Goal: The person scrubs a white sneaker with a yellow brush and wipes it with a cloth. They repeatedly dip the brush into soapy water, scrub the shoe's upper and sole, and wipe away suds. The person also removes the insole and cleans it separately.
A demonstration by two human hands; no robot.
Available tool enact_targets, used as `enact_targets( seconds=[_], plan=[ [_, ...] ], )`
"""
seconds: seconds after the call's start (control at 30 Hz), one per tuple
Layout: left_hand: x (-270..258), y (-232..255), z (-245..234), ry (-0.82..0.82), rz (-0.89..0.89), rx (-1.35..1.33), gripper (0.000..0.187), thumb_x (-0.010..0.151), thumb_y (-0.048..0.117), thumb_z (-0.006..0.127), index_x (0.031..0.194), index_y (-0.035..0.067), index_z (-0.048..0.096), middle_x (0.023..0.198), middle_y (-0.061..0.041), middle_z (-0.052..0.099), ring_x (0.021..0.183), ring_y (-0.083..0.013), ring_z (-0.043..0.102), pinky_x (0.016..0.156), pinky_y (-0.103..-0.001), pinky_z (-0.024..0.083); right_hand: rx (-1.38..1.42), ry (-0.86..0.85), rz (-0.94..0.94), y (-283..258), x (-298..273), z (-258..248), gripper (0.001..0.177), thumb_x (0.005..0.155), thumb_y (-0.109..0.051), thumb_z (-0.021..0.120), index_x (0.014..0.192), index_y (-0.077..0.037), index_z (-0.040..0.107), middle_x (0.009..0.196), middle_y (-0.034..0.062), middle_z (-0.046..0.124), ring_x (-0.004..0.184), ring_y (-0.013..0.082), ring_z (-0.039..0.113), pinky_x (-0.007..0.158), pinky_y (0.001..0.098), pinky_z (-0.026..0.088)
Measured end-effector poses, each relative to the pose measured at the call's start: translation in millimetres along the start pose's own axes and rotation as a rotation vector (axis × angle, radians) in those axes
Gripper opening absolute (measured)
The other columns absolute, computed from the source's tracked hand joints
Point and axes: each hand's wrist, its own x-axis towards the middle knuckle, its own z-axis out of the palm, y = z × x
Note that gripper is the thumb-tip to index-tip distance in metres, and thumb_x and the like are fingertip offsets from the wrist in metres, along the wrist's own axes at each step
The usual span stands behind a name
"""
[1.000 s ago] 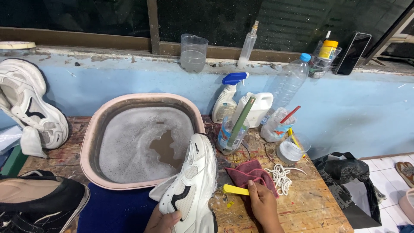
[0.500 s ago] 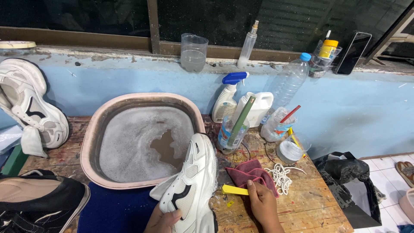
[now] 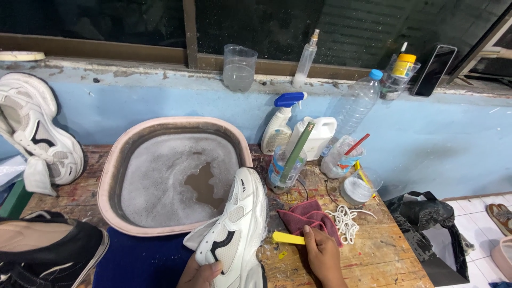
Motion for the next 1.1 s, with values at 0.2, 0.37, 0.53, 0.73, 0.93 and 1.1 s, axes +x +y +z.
enact_targets(
  seconds=[0.2,0.37,0.53,0.73,0.93,1.1],
  plan=[
    [45,-9,-36,-0.31,-0.097,0.187,0.079,0.07,-0.006,0.065,0.147,-0.011,0.056,0.138,-0.037,0.07,0.133,-0.045,0.063,0.113,-0.053,0.044,0.057,-0.003,-0.01,-4,0,-1,0.05,0.104,-0.033,0.056,0.061,-0.012,0.042,0.054,-0.0004,0.041,0.054,0.0125,0.04,0.054,0.0354,0.029],
    [31,-9,-22,-0.142,-0.121,0.142,0.075,0.074,-0.015,0.055,0.149,-0.012,0.054,0.14,-0.039,0.065,0.133,-0.0481,0.059,0.113,-0.056,0.042,0.057,-0.027,0.016,-2,2,-2,0.05,0.103,-0.033,0.055,0.06,-0.012,0.045,0.053,0.0008,0.044,0.054,0.0138,0.044,0.056,0.035,0.032],
    [67,-30,-57,-0.315,-0.08,0.171,0.076,0.072,-0.01,0.063,0.148,-0.011,0.054,0.139,-0.037,0.069,0.13,-0.0463,0.063,0.111,-0.054,0.045,0.04,-0.02,0.0,0,2,-1,0.051,0.103,-0.034,0.056,0.06,-0.011,0.043,0.053,0.0005,0.042,0.054,0.014,0.042,0.055,0.0357,0.031],
    [82,-35,-70,-0.526,-0.016,0.208,0.074,0.075,-0.002,0.07,0.147,-0.009,0.053,0.134,-0.032,0.073,0.125,-0.0407,0.068,0.107,-0.049,0.049,0.052,-0.015,-0.015,-1,1,0,0.05,0.103,-0.032,0.056,0.06,-0.01,0.043,0.053,0.0015,0.041,0.054,0.0145,0.042,0.055,0.0359,0.029],
    [79,-35,-71,-0.513,0.007,0.259,0.074,0.075,0.002,0.072,0.147,-0.008,0.054,0.133,-0.029,0.073,0.123,-0.037,0.068,0.106,-0.046,0.048,0.008,-0.015,-0.007,5,3,2,0.05,0.103,-0.035,0.054,0.06,-0.011,0.045,0.053,0.002,0.045,0.054,0.015,0.045,0.056,0.0351,0.032],
    [59,-28,-54,-0.646,0.053,0.09,0.077,0.08,0.001,0.071,0.151,-0.009,0.044,0.15,-0.031,0.06,0.14,-0.0414,0.055,0.117,-0.051,0.037,0.014,-0.015,-0.003,5,2,2,0.049,0.103,-0.034,0.055,0.061,-0.011,0.045,0.054,0.0021,0.043,0.054,0.0149,0.043,0.055,0.0344,0.031]
  ],
)
